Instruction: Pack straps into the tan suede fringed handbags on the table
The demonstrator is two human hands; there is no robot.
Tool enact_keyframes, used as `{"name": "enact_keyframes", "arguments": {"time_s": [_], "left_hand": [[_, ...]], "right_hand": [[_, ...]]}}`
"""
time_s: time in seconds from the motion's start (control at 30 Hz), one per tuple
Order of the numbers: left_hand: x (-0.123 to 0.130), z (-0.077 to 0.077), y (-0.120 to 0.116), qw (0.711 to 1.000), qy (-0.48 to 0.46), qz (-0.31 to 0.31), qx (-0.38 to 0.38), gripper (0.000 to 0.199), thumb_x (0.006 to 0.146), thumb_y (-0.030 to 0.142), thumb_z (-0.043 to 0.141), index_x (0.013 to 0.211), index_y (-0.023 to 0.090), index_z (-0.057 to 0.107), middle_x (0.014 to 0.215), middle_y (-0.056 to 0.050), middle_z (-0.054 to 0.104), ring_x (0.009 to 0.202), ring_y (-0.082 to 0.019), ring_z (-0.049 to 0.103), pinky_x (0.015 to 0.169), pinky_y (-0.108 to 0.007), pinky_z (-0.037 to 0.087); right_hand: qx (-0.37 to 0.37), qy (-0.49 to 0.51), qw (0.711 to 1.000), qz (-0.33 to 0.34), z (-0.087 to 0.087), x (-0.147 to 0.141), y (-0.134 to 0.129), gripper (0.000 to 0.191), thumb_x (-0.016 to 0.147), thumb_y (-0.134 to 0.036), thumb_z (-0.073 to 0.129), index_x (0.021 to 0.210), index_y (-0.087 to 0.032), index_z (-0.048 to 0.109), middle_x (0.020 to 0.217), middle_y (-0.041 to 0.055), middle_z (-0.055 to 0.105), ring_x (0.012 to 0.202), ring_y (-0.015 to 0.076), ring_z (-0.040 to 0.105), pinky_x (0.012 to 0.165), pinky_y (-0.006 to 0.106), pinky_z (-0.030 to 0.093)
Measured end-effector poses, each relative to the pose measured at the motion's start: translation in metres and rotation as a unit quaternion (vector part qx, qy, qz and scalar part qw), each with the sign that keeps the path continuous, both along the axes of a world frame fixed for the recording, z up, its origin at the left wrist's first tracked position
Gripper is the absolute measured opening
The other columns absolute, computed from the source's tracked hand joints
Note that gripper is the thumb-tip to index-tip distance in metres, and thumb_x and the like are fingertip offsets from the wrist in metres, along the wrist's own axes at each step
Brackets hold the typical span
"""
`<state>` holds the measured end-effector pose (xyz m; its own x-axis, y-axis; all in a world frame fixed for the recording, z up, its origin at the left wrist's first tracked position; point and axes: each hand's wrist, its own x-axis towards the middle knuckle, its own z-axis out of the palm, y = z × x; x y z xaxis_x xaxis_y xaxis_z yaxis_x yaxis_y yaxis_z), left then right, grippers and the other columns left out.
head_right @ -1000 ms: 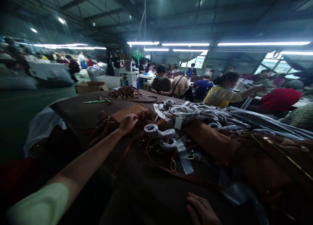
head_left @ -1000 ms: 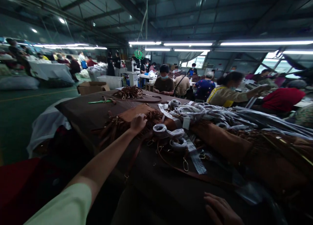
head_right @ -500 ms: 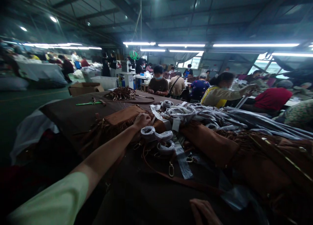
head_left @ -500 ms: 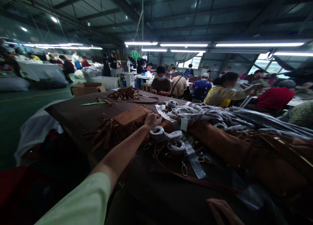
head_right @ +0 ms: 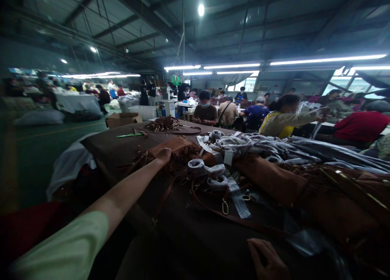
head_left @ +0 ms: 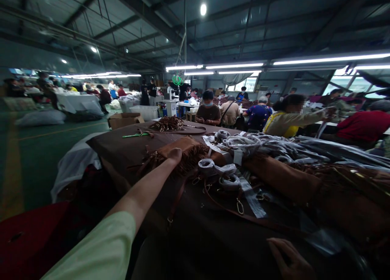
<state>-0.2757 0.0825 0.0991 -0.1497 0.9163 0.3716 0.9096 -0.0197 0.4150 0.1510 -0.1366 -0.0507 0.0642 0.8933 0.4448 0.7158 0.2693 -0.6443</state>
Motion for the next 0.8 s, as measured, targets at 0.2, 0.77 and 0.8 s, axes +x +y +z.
{"name": "enact_keyframes", "arguments": {"time_s": [0.2,0.77,0.8], "left_hand": [[0.026,0.047,-0.013,0.999,-0.016,-0.02,0.027,0.02,0.085,0.024,0.052,0.095,0.01,0.064,0.095,-0.015,0.067,0.093,-0.023,0.062,0.085,-0.035,0.046],[0.087,-0.059,-0.12,0.952,-0.24,-0.17,-0.089,0.047,0.067,0.037,0.073,0.105,0.013,0.059,0.103,-0.009,0.066,0.088,-0.017,0.062,0.074,-0.025,0.047],[0.088,-0.065,-0.129,0.939,-0.281,-0.151,-0.128,0.046,0.069,0.039,0.072,0.104,0.013,0.059,0.103,-0.01,0.065,0.083,-0.016,0.062,0.068,-0.024,0.047]], "right_hand": [[-0.021,0.019,0.999,-0.019,-0.002,-0.001,-0.001,0.036,0.078,-0.055,0.055,0.085,-0.023,0.071,0.094,0.005,0.07,0.085,0.0215,0.067,0.076,0.03,0.056],[-0.085,0.381,0.915,0.102,0.065,-0.071,0.03,0.047,0.063,-0.035,0.073,0.107,-0.02,0.066,0.117,0.0076,0.064,0.114,0.0264,0.055,0.099,0.042,0.041],[-0.083,0.399,0.906,0.113,0.073,-0.069,0.033,0.046,0.063,-0.035,0.074,0.106,-0.021,0.066,0.118,0.0068,0.064,0.115,0.0259,0.054,0.1,0.041,0.041]]}}
